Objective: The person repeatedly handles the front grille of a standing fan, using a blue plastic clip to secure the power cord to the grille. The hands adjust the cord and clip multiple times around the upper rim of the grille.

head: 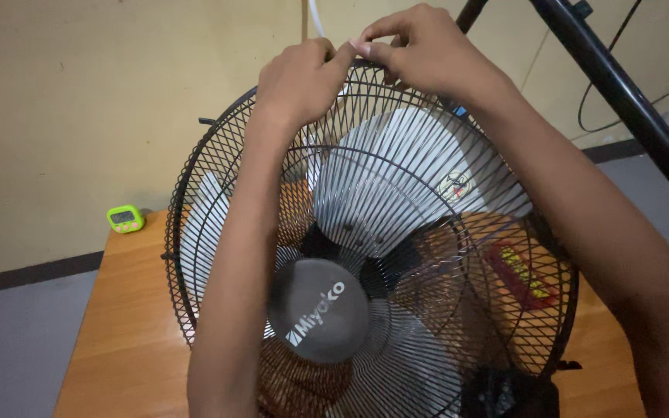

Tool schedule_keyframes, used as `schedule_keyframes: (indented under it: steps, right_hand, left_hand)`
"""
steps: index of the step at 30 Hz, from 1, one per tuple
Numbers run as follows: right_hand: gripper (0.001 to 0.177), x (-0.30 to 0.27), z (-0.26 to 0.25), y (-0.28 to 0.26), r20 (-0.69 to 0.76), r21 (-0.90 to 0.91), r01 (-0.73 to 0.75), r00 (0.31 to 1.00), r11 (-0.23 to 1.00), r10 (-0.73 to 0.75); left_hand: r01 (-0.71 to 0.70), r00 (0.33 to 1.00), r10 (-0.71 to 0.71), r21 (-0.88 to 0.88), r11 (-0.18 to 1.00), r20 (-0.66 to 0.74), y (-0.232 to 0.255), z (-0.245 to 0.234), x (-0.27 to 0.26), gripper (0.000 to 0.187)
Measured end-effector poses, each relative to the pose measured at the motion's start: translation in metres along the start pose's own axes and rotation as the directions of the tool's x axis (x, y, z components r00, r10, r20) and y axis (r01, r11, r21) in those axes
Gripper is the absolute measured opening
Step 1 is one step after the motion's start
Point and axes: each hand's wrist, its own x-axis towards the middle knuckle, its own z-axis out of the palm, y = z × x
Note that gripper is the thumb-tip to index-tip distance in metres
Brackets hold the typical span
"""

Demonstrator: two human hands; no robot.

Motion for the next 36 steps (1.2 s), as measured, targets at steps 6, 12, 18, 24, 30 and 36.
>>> schedule_keyframes:
  steps: [6,12,18,24,30,36]
  right_hand:
    - [0.028,-0.002,0.002,0.005,-0.010,-0.037,0.071,0.997,0.997,-0.071]
    - [0.031,-0.013,-0.004,-0.009,-0.086,-0.259,0.259,0.953,0.931,-0.289]
    - [0.035,-0.094,-0.045,-0.003,-0.031,-0.395,0.194,0.974,0.898,-0.224]
    - [0.022,-0.195,-0.084,0.029,-0.260,-0.318,-0.004,0.962,0.948,-0.084]
    - [0.026,-0.228,-0.051,0.064,-0.612,0.125,-0.010,0.786,0.992,0.085]
    - [0.040,-0.224,-0.048,0.072,-0.740,0.014,-0.021,0.672,1.000,0.024]
  left_hand:
    - [-0.011,1.000,0.011,-0.016,1.000,-0.021,-0.003,0.000,0.000,0.063]
    - [0.002,0.999,-0.003,-0.032,0.999,-0.039,0.002,-0.002,-0.002,0.059]
    - [0.037,0.999,-0.037,-0.029,0.999,0.003,0.013,-0.009,-0.008,0.059]
    - [-0.051,0.996,0.047,-0.046,0.998,-0.077,0.020,-0.005,-0.010,0.049]
    - [-0.486,0.786,0.532,0.216,0.847,-0.316,0.081,-0.008,-0.025,0.024]
    - [-0.659,0.752,0.657,0.034,0.751,0.055,0.174,0.045,-0.005,0.039]
